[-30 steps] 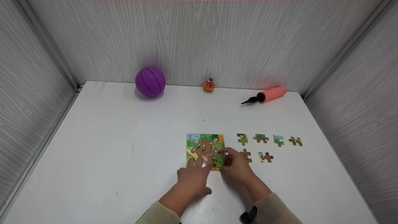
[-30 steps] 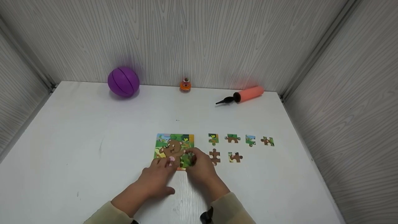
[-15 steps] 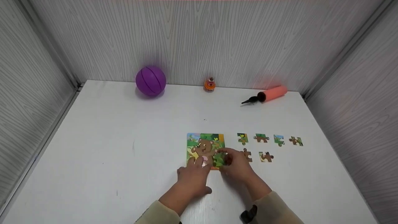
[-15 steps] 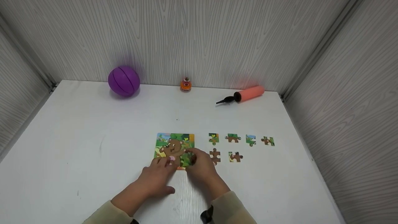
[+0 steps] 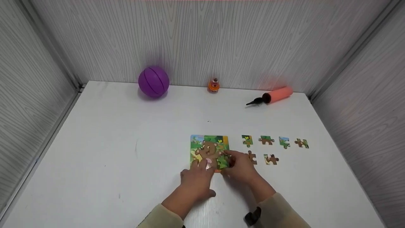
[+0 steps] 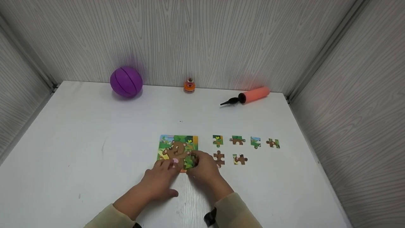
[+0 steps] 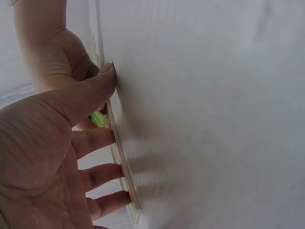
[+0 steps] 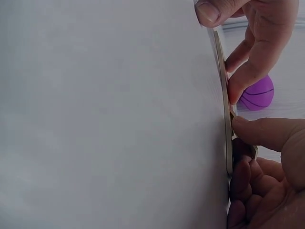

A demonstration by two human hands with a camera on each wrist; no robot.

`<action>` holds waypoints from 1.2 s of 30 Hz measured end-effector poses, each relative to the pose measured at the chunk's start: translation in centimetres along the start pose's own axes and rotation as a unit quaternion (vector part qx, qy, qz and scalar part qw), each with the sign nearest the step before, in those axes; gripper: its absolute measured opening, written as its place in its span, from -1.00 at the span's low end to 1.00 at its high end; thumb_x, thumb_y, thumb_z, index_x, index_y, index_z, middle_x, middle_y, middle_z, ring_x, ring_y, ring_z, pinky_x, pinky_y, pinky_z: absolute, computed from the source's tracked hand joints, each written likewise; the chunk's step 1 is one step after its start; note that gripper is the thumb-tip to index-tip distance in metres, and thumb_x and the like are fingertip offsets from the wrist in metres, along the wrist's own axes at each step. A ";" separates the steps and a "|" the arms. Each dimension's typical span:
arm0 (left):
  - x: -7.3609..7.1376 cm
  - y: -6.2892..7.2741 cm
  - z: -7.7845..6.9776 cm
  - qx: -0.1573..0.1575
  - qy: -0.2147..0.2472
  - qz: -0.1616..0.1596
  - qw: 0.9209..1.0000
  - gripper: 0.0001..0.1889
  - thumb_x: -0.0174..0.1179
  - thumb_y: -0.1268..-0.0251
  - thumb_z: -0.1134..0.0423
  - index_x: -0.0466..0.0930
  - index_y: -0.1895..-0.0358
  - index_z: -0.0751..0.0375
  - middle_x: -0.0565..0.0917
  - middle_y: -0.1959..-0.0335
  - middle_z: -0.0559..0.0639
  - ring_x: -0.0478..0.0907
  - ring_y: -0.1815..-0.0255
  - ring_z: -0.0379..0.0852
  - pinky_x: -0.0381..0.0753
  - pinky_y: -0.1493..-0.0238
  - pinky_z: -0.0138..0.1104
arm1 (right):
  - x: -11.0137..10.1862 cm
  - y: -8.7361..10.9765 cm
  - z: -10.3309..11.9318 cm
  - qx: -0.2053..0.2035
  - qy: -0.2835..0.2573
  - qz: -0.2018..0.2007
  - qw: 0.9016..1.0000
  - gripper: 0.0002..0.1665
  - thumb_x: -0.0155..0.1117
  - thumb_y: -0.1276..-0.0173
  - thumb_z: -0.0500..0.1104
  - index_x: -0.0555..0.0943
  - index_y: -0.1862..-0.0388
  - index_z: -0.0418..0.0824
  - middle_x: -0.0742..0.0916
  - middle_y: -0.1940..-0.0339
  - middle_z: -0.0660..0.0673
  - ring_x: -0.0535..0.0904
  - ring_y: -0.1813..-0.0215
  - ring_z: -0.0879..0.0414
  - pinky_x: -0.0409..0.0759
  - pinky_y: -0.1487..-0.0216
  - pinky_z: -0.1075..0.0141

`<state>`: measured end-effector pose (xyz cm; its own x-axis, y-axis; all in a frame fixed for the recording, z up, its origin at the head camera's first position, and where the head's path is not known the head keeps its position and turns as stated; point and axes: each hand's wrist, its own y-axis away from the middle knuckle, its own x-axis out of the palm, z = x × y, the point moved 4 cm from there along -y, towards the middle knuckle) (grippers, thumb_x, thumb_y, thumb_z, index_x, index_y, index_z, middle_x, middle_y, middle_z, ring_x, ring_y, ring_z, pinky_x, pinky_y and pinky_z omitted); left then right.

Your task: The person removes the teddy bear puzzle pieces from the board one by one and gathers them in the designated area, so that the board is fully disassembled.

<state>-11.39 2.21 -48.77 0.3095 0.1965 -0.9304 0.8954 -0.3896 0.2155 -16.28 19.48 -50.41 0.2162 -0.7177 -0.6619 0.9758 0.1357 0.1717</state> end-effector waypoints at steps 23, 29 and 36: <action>0.1 0.1 0.0 0.001 -0.011 -0.004 1.000 -0.10 0.61 -0.03 -0.24 0.56 -0.47 -0.01 0.40 -0.48 0.13 0.31 -0.49 0.26 0.61 0.03 0.29 | -1.2 -0.1 -0.7 -0.010 -0.035 -0.002 0.999 -0.36 0.54 -0.23 -0.43 0.70 -0.31 -0.17 0.68 0.26 -0.06 0.52 0.22 0.04 0.54 0.23 0.20; 0.0 0.1 0.0 0.002 -0.006 -0.004 1.000 -0.12 0.62 -0.03 -0.23 0.57 -0.46 -0.02 0.40 -0.47 0.13 0.30 -0.50 0.26 0.60 0.02 0.28 | -2.7 0.1 -0.7 -0.055 -0.036 -0.010 0.998 -0.36 0.52 -0.20 -0.43 0.70 -0.30 -0.23 0.68 0.30 -0.06 0.50 0.30 0.07 0.51 0.26 0.20; 0.1 0.2 0.0 0.003 -0.009 -0.007 1.000 -0.11 0.61 -0.03 -0.22 0.55 -0.48 -0.03 0.38 -0.48 0.13 0.30 -0.49 0.25 0.61 0.06 0.26 | -4.3 0.5 -1.1 -0.074 -0.055 -0.013 0.996 -0.35 0.56 -0.22 -0.40 0.69 -0.33 -0.21 0.65 0.29 -0.08 0.44 0.31 0.06 0.45 0.30 0.25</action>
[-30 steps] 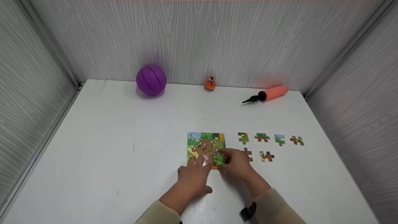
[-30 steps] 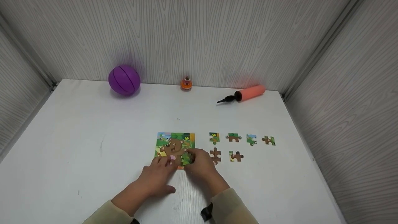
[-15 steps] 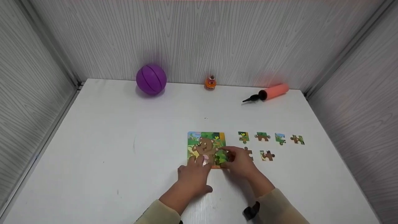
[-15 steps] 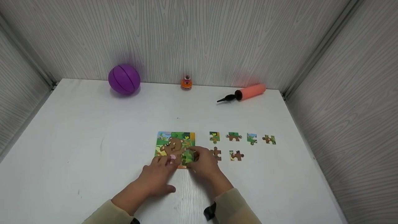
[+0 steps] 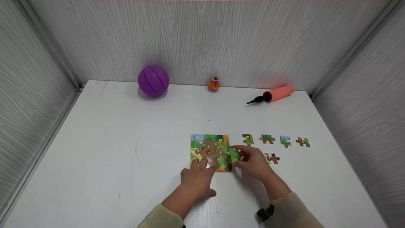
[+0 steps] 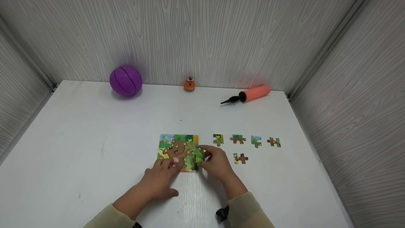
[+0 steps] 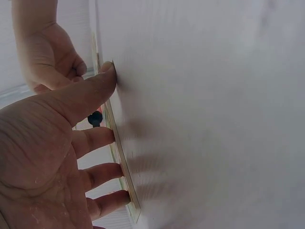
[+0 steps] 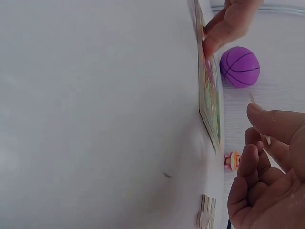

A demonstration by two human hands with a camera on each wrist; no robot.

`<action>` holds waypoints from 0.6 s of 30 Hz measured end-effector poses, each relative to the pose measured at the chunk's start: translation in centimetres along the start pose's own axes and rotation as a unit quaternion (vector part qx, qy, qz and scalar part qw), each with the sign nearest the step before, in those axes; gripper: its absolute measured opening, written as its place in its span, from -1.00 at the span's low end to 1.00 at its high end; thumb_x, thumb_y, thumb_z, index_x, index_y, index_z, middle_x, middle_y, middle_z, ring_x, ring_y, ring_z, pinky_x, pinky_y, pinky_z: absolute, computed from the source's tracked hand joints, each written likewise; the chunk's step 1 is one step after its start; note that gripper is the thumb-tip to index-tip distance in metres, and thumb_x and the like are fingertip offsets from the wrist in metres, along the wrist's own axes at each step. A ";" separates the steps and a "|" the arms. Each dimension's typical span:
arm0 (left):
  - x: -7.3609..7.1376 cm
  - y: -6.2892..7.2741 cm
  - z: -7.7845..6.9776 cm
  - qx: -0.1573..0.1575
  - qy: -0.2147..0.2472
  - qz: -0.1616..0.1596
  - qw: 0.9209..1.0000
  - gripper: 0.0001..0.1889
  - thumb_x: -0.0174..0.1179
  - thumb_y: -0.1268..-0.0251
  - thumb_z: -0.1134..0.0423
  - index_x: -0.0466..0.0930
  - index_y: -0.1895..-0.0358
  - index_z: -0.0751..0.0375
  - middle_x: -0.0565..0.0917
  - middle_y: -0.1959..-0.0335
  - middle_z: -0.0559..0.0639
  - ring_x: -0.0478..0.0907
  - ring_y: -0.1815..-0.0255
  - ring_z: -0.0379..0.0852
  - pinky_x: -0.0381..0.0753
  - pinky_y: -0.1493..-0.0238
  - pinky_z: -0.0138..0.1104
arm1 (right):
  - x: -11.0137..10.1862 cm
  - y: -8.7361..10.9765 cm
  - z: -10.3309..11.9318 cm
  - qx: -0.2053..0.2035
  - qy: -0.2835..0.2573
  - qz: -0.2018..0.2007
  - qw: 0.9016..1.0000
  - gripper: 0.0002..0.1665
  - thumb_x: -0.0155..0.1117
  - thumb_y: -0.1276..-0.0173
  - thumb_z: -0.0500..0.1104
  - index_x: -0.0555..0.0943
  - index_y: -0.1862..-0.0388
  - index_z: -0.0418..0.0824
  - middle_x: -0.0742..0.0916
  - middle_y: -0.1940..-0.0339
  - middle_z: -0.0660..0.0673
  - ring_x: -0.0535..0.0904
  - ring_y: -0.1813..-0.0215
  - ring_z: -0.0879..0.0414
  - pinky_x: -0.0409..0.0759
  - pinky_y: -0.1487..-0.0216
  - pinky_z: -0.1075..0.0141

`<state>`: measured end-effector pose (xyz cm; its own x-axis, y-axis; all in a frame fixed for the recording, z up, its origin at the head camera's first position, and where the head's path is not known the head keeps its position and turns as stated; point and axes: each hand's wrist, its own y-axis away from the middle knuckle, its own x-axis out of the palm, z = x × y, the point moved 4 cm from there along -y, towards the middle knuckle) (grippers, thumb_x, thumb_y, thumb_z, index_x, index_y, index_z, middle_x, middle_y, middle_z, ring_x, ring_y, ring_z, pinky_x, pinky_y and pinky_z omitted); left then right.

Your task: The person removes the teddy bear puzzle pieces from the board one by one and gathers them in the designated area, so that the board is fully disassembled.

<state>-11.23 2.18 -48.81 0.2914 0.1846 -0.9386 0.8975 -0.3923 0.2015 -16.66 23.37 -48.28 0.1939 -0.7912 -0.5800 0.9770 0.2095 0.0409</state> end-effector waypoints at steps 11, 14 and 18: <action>0.2 0.0 0.1 -0.002 0.005 -0.003 1.000 -0.10 0.62 -0.02 -0.23 0.55 -0.48 -0.04 0.38 -0.47 0.13 0.30 -0.48 0.25 0.60 0.03 0.26 | -3.4 1.3 -0.9 0.008 0.024 -0.019 1.000 -0.32 0.60 -0.22 -0.39 0.70 -0.34 -0.12 0.63 0.26 -0.10 0.45 0.26 0.02 0.44 0.30 0.30; 0.3 -0.1 0.2 -0.004 0.007 -0.002 1.000 -0.09 0.62 -0.01 -0.23 0.55 -0.48 -0.03 0.38 -0.46 0.13 0.30 -0.48 0.25 0.59 0.03 0.25 | -4.6 1.5 -1.3 0.008 0.028 -0.024 0.999 -0.30 0.59 -0.21 -0.40 0.70 -0.35 -0.12 0.65 0.24 -0.12 0.47 0.27 0.01 0.47 0.30 0.29; 0.3 -0.2 0.1 -0.002 0.015 -0.004 1.000 -0.09 0.63 0.00 -0.21 0.55 -0.48 0.00 0.40 -0.45 0.15 0.31 -0.47 0.27 0.59 0.02 0.27 | -6.5 2.0 -2.2 0.015 0.043 -0.031 0.998 -0.30 0.57 -0.23 -0.41 0.68 -0.37 -0.12 0.68 0.19 -0.14 0.48 0.26 0.00 0.49 0.29 0.29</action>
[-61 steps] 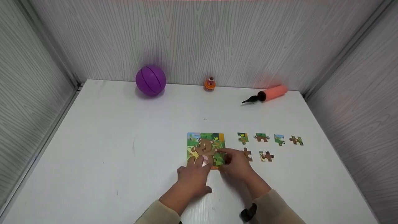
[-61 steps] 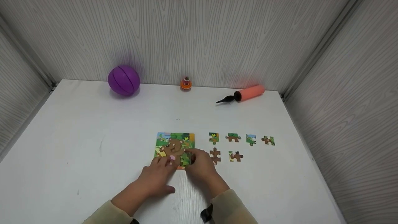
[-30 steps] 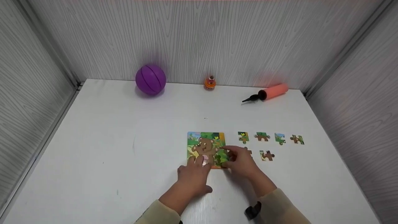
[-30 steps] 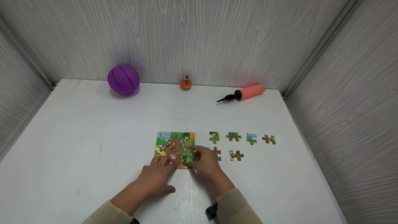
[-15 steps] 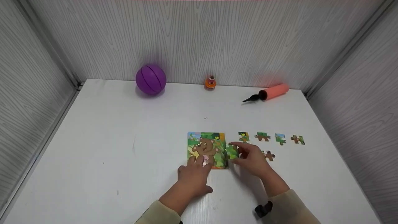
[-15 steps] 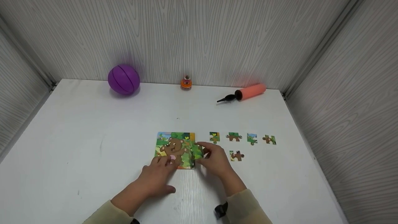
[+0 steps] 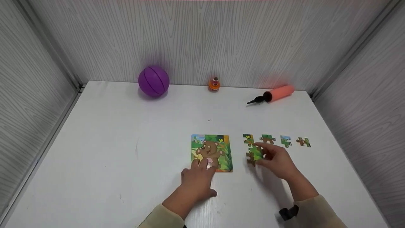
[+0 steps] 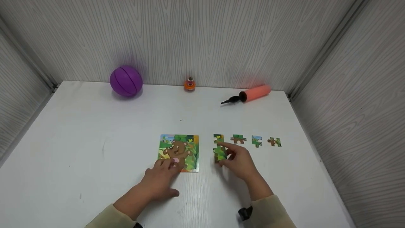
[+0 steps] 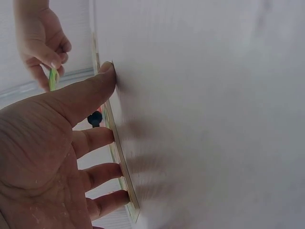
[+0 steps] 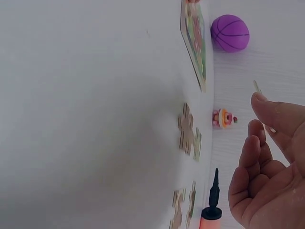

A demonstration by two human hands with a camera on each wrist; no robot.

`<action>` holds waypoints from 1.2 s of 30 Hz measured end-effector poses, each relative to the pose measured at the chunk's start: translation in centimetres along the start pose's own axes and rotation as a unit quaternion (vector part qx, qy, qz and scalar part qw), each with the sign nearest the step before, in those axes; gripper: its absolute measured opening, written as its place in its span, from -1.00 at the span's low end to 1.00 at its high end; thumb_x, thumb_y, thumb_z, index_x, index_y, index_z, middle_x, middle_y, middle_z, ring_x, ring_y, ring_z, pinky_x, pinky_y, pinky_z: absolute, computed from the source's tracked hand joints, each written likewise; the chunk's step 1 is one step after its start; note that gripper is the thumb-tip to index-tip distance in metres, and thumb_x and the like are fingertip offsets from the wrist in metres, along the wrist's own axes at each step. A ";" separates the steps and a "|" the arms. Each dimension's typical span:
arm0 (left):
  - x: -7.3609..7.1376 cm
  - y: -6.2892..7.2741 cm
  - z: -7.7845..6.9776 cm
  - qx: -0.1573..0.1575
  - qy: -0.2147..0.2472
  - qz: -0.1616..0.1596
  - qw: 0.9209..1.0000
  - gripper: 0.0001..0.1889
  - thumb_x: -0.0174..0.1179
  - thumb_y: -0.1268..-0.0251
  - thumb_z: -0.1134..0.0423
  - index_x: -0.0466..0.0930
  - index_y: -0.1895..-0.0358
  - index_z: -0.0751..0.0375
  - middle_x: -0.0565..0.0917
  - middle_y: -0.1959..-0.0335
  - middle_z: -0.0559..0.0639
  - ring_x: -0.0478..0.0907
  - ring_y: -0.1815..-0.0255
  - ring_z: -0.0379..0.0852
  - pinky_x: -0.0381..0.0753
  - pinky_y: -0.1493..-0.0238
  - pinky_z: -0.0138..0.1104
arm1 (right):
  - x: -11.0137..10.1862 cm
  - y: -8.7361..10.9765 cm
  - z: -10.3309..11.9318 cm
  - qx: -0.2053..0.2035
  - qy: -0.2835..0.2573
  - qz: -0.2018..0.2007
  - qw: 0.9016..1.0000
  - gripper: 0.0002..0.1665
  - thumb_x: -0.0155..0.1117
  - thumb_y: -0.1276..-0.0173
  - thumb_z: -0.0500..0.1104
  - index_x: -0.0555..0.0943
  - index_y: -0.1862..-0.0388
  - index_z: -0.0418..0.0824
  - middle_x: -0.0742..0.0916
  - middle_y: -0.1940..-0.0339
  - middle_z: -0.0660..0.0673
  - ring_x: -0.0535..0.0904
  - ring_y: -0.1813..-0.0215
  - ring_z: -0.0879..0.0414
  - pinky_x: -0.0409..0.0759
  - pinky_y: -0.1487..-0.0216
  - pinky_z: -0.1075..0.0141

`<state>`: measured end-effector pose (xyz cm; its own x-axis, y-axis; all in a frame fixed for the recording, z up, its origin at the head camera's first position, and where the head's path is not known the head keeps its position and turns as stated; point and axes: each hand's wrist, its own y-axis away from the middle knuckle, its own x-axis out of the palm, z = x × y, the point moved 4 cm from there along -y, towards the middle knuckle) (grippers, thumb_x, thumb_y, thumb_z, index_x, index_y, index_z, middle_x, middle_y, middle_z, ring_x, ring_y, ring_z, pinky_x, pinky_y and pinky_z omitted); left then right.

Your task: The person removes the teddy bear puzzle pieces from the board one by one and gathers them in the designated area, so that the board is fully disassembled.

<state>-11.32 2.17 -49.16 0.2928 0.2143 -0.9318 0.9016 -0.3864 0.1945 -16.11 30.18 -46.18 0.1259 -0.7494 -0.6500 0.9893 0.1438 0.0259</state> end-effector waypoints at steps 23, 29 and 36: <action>-0.1 -0.1 -0.1 0.001 0.020 0.007 1.000 -0.12 0.64 -0.01 -0.18 0.57 -0.45 0.01 0.40 -0.46 0.15 0.29 -0.48 0.29 0.56 -0.02 0.30 | -9.3 2.1 -7.2 0.078 0.049 -0.038 0.995 -0.24 0.53 -0.38 -0.23 0.49 -0.51 -0.33 0.65 -0.09 -0.39 0.57 0.04 -0.09 0.60 0.22 0.27; -0.1 0.1 -0.1 -0.001 0.021 0.006 1.000 -0.12 0.65 0.00 -0.18 0.58 -0.44 0.02 0.40 -0.45 0.15 0.30 -0.48 0.29 0.57 -0.02 0.30 | -9.4 2.3 -9.4 0.111 0.055 -0.009 0.992 -0.22 0.51 -0.42 -0.15 0.46 -0.54 -0.32 0.62 -0.20 -0.47 0.59 -0.16 -0.27 0.62 0.16 0.17; -0.3 0.0 -0.2 -0.002 0.012 0.002 1.000 -0.12 0.65 0.01 -0.19 0.58 -0.44 0.03 0.41 -0.43 0.16 0.31 -0.48 0.29 0.57 -0.03 0.31 | -9.2 2.0 -10.9 0.146 0.064 0.006 0.987 -0.21 0.54 -0.38 -0.16 0.48 -0.52 -0.31 0.62 -0.17 -0.46 0.56 -0.09 -0.23 0.58 0.21 0.16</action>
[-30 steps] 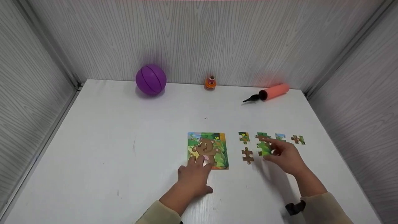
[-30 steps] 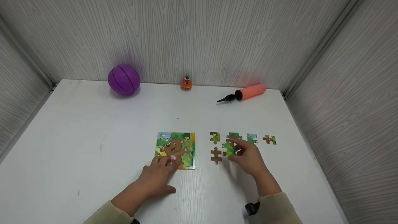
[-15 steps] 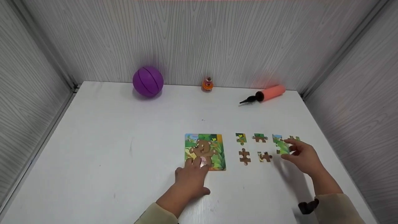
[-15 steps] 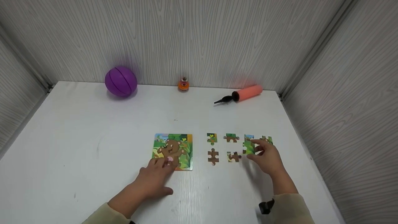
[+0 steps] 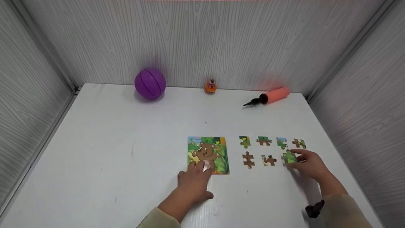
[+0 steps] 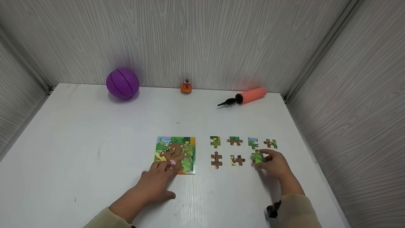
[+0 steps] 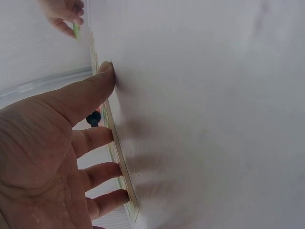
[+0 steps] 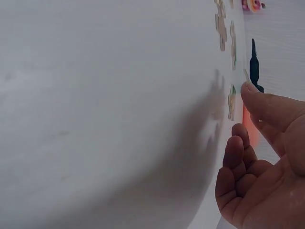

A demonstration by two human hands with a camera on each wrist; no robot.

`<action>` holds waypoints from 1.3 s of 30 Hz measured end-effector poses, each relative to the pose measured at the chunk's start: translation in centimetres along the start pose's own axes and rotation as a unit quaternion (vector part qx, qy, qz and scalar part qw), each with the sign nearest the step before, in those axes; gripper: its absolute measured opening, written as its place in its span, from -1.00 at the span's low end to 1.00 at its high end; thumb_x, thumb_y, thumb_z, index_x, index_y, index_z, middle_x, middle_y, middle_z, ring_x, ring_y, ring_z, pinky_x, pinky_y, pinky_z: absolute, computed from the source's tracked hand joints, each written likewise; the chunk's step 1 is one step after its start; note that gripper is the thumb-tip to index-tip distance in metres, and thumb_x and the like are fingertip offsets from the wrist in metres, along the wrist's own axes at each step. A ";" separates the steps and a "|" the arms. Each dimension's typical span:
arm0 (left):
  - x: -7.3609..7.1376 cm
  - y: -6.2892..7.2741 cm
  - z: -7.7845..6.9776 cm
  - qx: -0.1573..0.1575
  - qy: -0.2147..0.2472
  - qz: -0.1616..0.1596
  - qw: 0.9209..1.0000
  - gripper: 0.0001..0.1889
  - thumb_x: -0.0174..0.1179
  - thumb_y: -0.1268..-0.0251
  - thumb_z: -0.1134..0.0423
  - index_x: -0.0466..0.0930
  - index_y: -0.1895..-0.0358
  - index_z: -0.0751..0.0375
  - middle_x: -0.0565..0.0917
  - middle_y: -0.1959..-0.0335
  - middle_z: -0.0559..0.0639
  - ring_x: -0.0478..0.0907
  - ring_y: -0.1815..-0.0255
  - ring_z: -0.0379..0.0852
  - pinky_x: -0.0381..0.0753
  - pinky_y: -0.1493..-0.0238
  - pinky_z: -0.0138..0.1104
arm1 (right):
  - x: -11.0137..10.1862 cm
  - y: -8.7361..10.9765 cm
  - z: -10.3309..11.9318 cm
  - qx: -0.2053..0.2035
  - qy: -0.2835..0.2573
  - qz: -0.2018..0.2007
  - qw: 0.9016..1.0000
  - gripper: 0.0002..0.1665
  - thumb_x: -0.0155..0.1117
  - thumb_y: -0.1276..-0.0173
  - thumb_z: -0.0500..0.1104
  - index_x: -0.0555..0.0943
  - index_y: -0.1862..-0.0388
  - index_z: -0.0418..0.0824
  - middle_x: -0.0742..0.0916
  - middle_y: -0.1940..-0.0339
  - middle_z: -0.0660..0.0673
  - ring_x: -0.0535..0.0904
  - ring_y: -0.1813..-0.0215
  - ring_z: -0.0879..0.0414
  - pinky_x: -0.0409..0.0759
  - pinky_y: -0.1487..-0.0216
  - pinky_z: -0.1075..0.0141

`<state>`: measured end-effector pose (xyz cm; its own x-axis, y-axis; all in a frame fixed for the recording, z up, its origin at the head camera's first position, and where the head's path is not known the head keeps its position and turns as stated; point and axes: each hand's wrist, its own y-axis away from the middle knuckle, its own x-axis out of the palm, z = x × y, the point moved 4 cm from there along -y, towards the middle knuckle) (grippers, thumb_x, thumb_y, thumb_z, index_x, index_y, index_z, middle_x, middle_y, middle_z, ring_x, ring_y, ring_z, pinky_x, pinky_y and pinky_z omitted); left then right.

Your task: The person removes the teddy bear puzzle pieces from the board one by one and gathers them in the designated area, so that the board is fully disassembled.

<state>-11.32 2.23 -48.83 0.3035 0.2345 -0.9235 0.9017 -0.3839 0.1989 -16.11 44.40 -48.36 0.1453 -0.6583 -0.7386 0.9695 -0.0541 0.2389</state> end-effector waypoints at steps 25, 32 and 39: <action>0.2 0.1 0.1 0.008 0.009 0.001 1.000 -0.11 0.63 -0.03 -0.17 0.54 -0.48 0.00 0.39 -0.47 0.15 0.28 -0.50 0.30 0.54 -0.05 0.30 | 0.3 -1.2 -1.5 0.041 0.016 0.050 0.998 -0.25 0.49 -0.38 -0.24 0.49 -0.52 -0.31 0.57 0.09 -0.23 0.52 0.27 0.00 0.58 0.33 0.19; 0.2 0.1 0.1 0.008 0.004 0.000 1.000 -0.10 0.63 -0.03 -0.18 0.54 -0.49 0.01 0.38 -0.48 0.16 0.28 -0.51 0.30 0.54 -0.05 0.31 | 0.3 -1.4 -1.9 0.039 0.025 0.054 0.997 -0.22 0.48 -0.40 -0.20 0.45 -0.55 -0.30 0.56 0.12 -0.19 0.49 0.23 -0.01 0.55 0.31 0.19; 0.2 0.2 0.2 0.005 0.004 -0.003 1.000 -0.10 0.63 -0.03 -0.17 0.54 -0.49 -0.01 0.38 -0.48 0.15 0.27 -0.51 0.29 0.53 -0.04 0.30 | 0.6 -1.3 -1.5 0.011 0.012 0.036 0.999 -0.15 0.49 -0.37 -0.28 0.36 -0.57 -0.42 0.57 0.23 -0.13 0.44 0.31 0.05 0.52 0.39 0.25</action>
<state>-11.17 2.01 -49.05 0.3011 0.2433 -0.9220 0.8999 -0.3924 0.1903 -16.96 45.25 -50.06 0.2188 -0.6424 -0.7345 0.9521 -0.0245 0.3050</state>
